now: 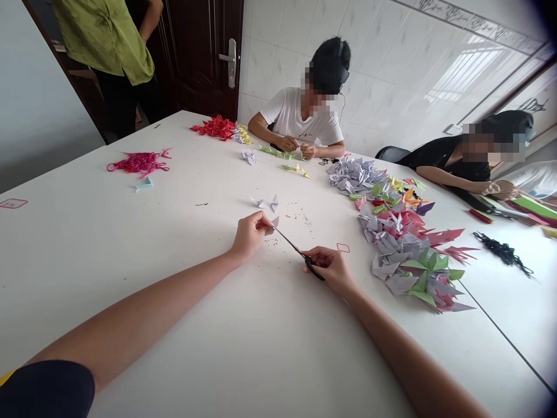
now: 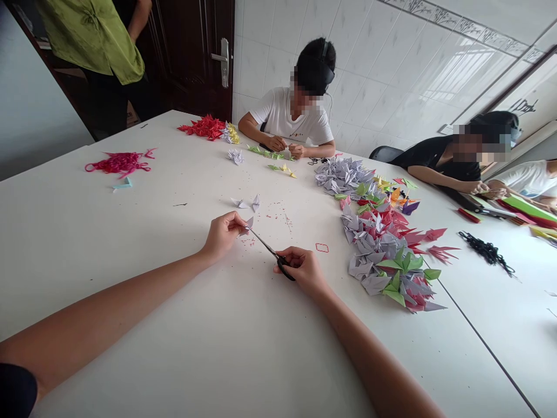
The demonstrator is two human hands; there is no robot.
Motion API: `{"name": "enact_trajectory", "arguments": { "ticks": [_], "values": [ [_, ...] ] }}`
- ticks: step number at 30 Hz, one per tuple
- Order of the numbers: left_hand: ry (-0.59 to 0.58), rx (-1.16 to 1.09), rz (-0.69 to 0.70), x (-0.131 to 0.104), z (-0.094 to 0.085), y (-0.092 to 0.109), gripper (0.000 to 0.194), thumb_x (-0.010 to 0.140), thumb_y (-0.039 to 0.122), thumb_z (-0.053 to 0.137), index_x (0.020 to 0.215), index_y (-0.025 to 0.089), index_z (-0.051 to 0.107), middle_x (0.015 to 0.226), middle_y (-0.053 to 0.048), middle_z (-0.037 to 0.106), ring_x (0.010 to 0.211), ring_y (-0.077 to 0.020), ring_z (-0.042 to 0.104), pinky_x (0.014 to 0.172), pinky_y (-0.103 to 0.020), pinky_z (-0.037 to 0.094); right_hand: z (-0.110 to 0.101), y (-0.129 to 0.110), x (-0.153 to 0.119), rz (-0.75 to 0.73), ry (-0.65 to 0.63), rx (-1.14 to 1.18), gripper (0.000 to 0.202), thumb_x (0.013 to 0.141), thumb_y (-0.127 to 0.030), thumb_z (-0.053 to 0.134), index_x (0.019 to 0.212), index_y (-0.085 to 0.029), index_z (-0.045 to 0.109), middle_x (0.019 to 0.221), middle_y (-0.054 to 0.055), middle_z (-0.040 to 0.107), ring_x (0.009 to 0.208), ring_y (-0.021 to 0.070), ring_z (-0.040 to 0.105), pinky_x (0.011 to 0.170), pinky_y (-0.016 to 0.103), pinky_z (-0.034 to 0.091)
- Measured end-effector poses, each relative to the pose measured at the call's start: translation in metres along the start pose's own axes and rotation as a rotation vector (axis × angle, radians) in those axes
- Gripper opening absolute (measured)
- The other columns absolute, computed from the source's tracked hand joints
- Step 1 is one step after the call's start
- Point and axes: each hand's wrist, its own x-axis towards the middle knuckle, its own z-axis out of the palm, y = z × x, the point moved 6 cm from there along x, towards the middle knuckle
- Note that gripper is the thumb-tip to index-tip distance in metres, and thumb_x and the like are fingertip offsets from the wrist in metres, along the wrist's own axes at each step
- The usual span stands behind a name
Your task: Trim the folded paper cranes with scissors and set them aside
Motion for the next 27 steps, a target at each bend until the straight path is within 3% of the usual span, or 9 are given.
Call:
{"name": "enact_trajectory", "arguments": {
  "ticks": [5,12,19,24,27],
  "values": [
    [-0.004,0.064,0.015,-0.002,0.0,0.0,0.004,0.073,0.018,0.055,0.07,0.017,0.059,0.075,-0.001,0.066,0.075,-0.0156,0.069,0.071,-0.028,0.054,-0.004,-0.003,-0.001,-0.043,0.042,-0.135,0.033,0.065,-0.035,0.079,0.093,-0.018,0.075,0.065,0.0,0.061,0.059,0.0138,0.049,0.053,0.027,0.033],
    [-0.04,0.125,0.047,-0.004,0.001,0.003,0.011,0.074,0.014,0.049,0.072,0.018,0.059,0.075,-0.001,0.066,0.077,-0.0149,0.068,0.071,-0.025,0.053,-0.008,-0.018,-0.005,-0.169,0.091,-0.3,0.025,0.067,-0.029,0.071,0.09,-0.019,0.076,0.062,-0.002,0.057,0.054,0.0114,0.04,0.053,0.026,0.035],
    [-0.061,0.132,0.024,-0.002,0.003,0.003,0.006,0.073,0.017,0.056,0.067,0.018,0.056,0.069,0.0,0.064,0.068,-0.014,0.064,0.07,-0.027,0.053,-0.005,-0.031,-0.015,-0.387,0.171,-0.534,0.027,0.072,-0.014,0.057,0.093,-0.021,0.072,0.068,0.0,0.073,0.055,0.0139,0.06,0.053,0.024,0.043],
    [-0.057,0.12,-0.017,0.0,0.003,0.001,0.008,0.07,0.018,0.06,0.064,0.018,0.054,0.066,0.0,0.063,0.064,-0.0138,0.062,0.064,-0.027,0.05,0.0,-0.037,-0.022,-0.611,0.225,-0.758,0.021,0.083,-0.017,0.056,0.097,-0.021,0.072,0.077,0.001,0.077,0.057,0.0132,0.065,0.053,0.024,0.043],
    [-0.061,0.111,-0.024,-0.001,0.004,-0.001,0.01,0.071,0.018,0.06,0.064,0.018,0.053,0.065,0.0,0.062,0.066,-0.0147,0.064,0.065,-0.027,0.051,-0.003,-0.041,-0.025,-0.678,0.32,-0.837,0.016,0.087,-0.021,0.059,0.096,-0.021,0.072,0.078,0.001,0.077,0.058,0.0136,0.066,0.054,0.024,0.044]
  ]
}}
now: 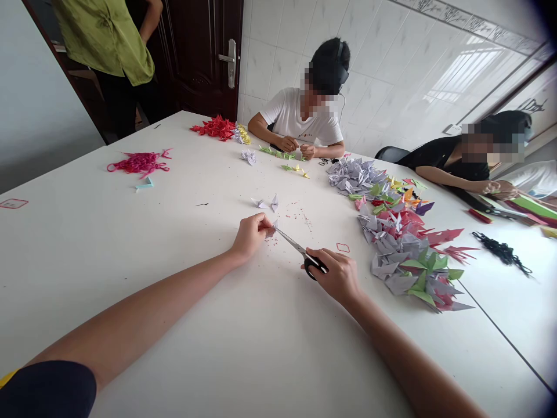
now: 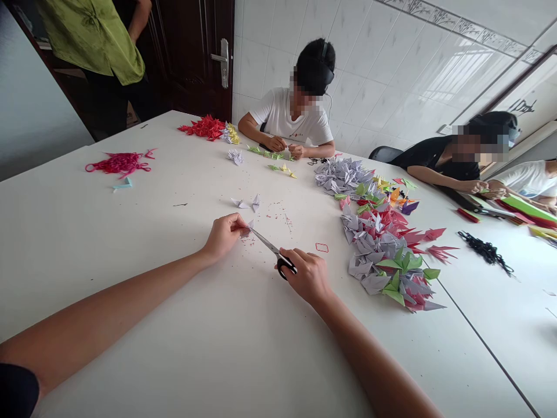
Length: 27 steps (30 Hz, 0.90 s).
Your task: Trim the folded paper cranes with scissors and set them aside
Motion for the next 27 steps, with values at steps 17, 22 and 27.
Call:
{"name": "enact_trajectory", "arguments": {
  "ticks": [17,22,27],
  "values": [
    [0.036,-0.014,0.138,-0.006,-0.004,0.016,0.02,0.079,0.017,0.058,0.088,0.019,0.076,0.091,-0.005,0.074,0.079,-0.0155,0.067,0.077,-0.03,0.057,-0.012,0.01,0.007,0.015,0.048,-0.04,0.023,0.086,-0.038,0.07,0.101,-0.021,0.072,0.073,0.0,0.066,0.056,0.0118,0.054,0.06,0.025,0.04],
    [0.033,-0.017,0.147,-0.006,-0.004,0.016,0.022,0.079,0.019,0.059,0.09,0.018,0.077,0.092,-0.006,0.075,0.08,-0.0162,0.068,0.074,-0.029,0.058,-0.008,0.017,0.004,0.042,0.02,-0.025,0.023,0.086,-0.038,0.068,0.102,-0.022,0.075,0.073,0.0,0.066,0.055,0.0116,0.051,0.06,0.026,0.039],
    [0.026,-0.034,0.101,-0.005,-0.003,0.012,0.023,0.08,0.021,0.059,0.094,0.018,0.077,0.095,-0.006,0.075,0.083,-0.017,0.069,0.08,-0.031,0.058,-0.006,0.019,0.004,0.125,-0.038,0.039,0.023,0.084,-0.036,0.068,0.101,-0.023,0.075,0.072,0.001,0.066,0.058,0.0131,0.052,0.065,0.027,0.043]
  ]
}}
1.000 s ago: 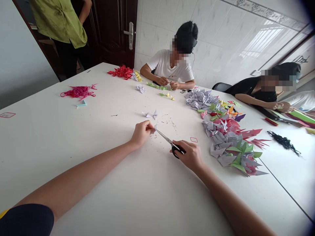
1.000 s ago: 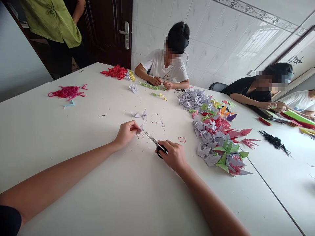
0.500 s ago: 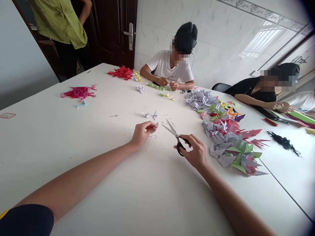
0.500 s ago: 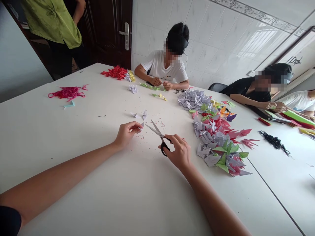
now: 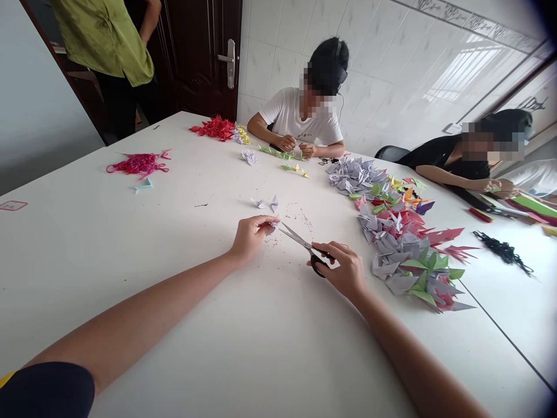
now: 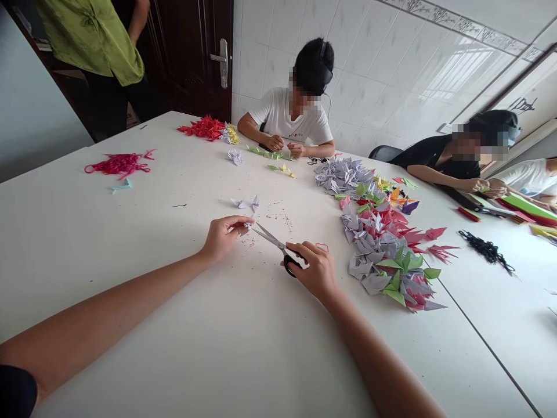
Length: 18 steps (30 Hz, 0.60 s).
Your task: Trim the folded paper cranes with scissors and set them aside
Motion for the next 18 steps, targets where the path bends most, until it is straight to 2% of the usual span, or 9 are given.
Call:
{"name": "enact_trajectory", "arguments": {
  "ticks": [7,12,18],
  "values": [
    [-0.018,-0.012,-0.015,0.001,0.0,-0.002,0.036,0.078,0.015,0.051,0.107,0.018,0.073,0.1,-0.005,0.074,0.093,-0.0165,0.069,0.088,-0.031,0.058,0.011,0.008,-0.001,0.128,-0.087,0.236,0.022,0.077,-0.028,0.069,0.097,-0.024,0.075,0.072,-0.001,0.064,0.057,0.0128,0.051,0.061,0.027,0.046],
    [-0.052,-0.064,-0.037,0.001,0.002,-0.008,0.039,0.079,0.013,0.05,0.112,0.017,0.071,0.101,-0.006,0.073,0.097,-0.0164,0.069,0.096,-0.034,0.056,0.015,0.009,-0.001,0.154,-0.119,0.254,0.023,0.075,-0.025,0.066,0.096,-0.023,0.076,0.073,0.0,0.065,0.058,0.0134,0.051,0.06,0.027,0.046],
    [-0.057,-0.003,-0.043,0.001,0.002,-0.007,0.035,0.085,0.016,0.052,0.117,0.018,0.068,0.103,-0.007,0.073,0.096,-0.0177,0.069,0.091,-0.033,0.056,0.015,0.008,-0.001,0.195,-0.101,0.286,0.025,0.073,-0.024,0.063,0.094,-0.021,0.077,0.068,0.001,0.065,0.061,0.0157,0.053,0.06,0.028,0.046]
  ]
}}
